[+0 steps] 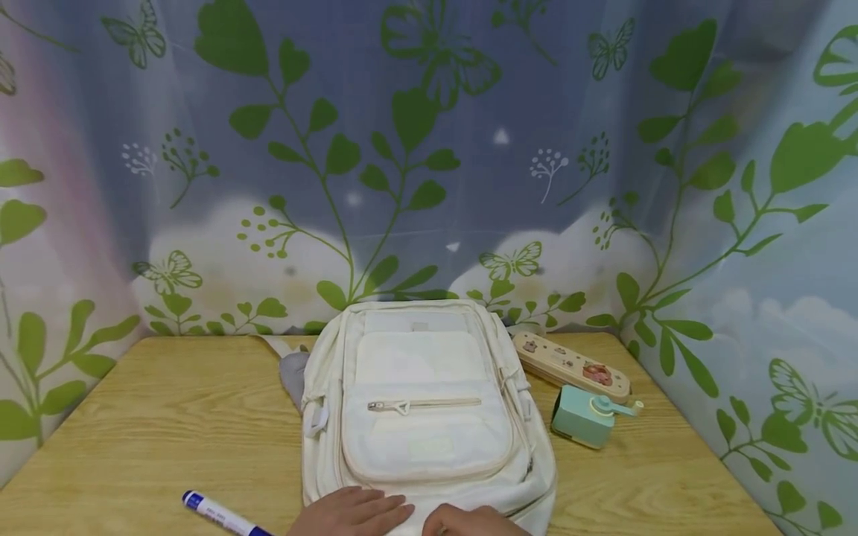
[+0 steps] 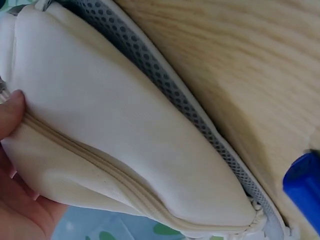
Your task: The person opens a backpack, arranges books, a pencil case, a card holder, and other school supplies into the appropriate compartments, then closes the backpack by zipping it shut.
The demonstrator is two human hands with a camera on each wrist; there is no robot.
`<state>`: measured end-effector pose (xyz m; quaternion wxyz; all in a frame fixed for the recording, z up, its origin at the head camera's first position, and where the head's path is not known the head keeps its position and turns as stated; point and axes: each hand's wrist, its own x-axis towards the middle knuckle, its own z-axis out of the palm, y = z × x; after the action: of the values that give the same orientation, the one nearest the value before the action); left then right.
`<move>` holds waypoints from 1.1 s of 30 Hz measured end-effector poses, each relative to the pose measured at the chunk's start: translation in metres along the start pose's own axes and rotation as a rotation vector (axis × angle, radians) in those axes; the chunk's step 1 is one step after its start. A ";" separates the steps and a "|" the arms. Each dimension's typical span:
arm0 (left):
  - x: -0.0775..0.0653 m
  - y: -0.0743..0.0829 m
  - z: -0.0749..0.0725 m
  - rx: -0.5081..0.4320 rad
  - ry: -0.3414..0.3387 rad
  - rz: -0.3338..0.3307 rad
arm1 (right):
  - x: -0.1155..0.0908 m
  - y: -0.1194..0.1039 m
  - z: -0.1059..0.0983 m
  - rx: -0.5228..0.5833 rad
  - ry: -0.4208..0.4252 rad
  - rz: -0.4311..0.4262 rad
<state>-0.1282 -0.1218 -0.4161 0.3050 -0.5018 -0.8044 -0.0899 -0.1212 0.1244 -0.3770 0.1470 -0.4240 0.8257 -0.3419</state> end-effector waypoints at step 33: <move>-0.009 -0.013 0.007 -0.145 0.035 0.154 | -0.074 0.079 -0.105 -0.460 0.125 0.706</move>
<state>-0.1393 -0.1318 -0.4243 0.2880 -0.5811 -0.7495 -0.1331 -0.1806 0.2621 -0.3593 0.1062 -0.1155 0.9823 -0.1024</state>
